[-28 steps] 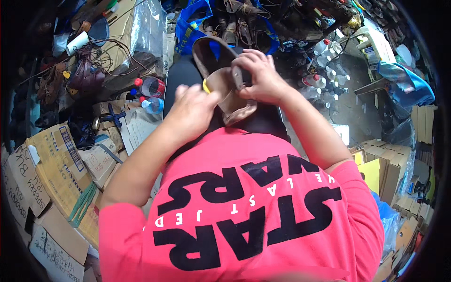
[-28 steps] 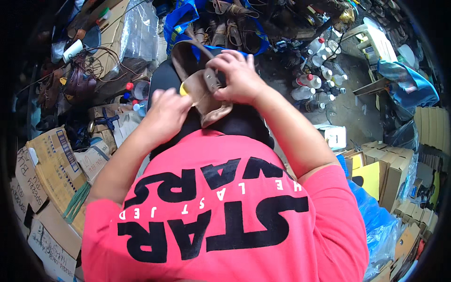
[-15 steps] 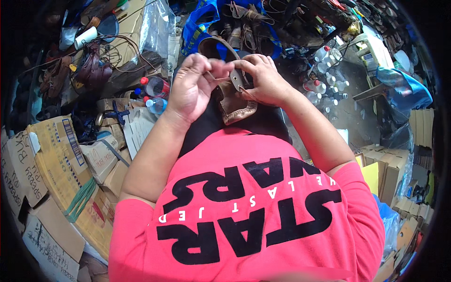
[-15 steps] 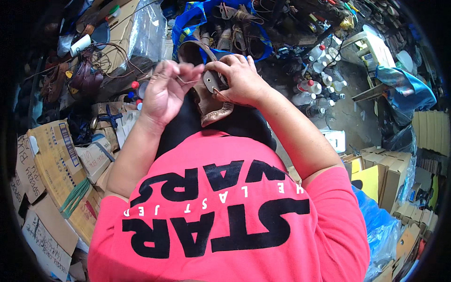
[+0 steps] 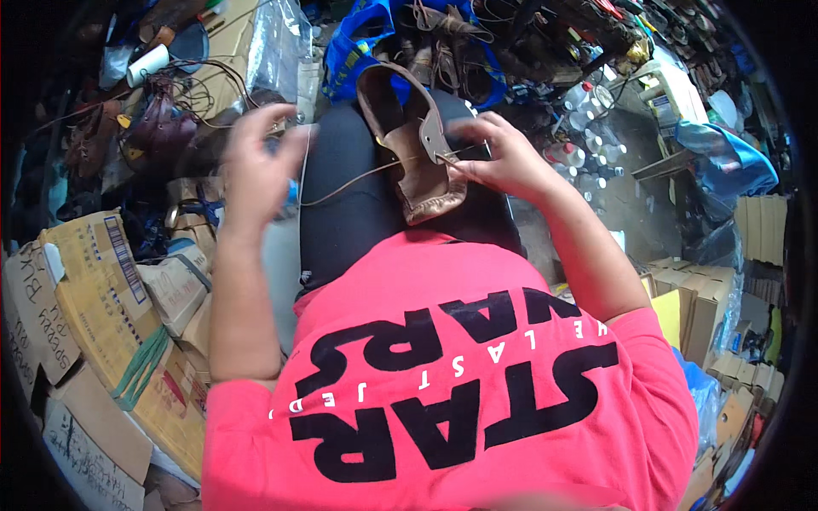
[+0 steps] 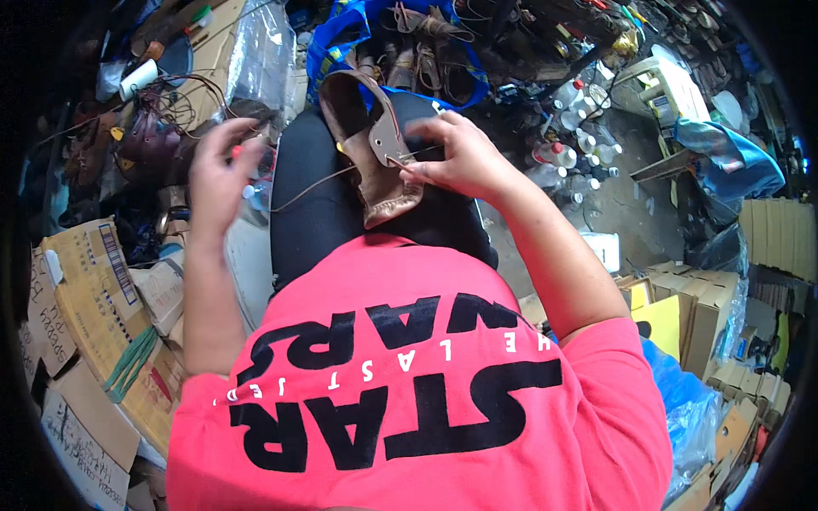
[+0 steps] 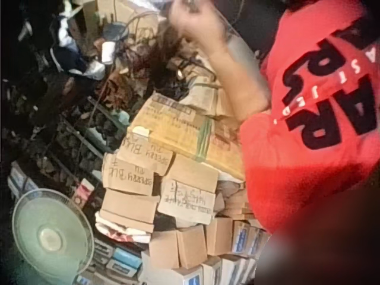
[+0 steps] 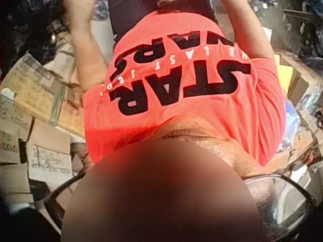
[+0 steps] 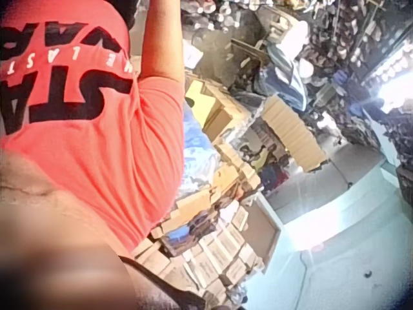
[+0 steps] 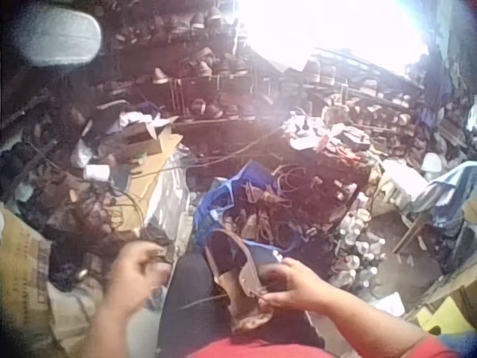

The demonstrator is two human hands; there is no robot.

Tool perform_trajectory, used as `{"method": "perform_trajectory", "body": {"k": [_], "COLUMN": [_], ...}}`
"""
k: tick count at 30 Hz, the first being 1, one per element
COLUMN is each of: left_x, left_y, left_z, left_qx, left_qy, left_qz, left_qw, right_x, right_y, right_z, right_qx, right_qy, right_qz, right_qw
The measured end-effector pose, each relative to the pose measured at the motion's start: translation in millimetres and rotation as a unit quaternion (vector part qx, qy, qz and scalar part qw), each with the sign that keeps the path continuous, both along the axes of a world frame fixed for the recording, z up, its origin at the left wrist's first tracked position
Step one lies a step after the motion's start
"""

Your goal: Sewing together leather shoe components using a needle and thread.

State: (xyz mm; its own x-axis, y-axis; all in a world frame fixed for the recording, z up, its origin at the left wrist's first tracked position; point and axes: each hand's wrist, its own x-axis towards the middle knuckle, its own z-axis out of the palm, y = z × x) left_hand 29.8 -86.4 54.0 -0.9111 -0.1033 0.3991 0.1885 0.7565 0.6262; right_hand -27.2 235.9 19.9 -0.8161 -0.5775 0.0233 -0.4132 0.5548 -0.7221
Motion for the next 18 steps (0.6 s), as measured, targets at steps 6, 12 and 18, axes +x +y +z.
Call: {"method": "perform_trajectory", "body": {"k": [6,12,18], "left_x": [-34,-41,-42], "left_y": [101,87,88], "left_z": [-20,-43,-34], "left_qx": [-0.004,0.157,0.195], "left_qy": [-0.257,-0.296,-0.347], "left_qz": [-0.154,-0.214,-0.221], "left_qw": [0.954,0.917,0.890], "right_x": [1,-27,-48], "right_y": [45,134,245], "right_z": [-7,-21,23], "right_qx": [0.125,-0.382,-0.618], "right_qy": [0.067,-0.127,-0.128], "right_qz": [-0.075,-0.410,-0.413], "right_qw": [0.987,0.819,0.657]}}
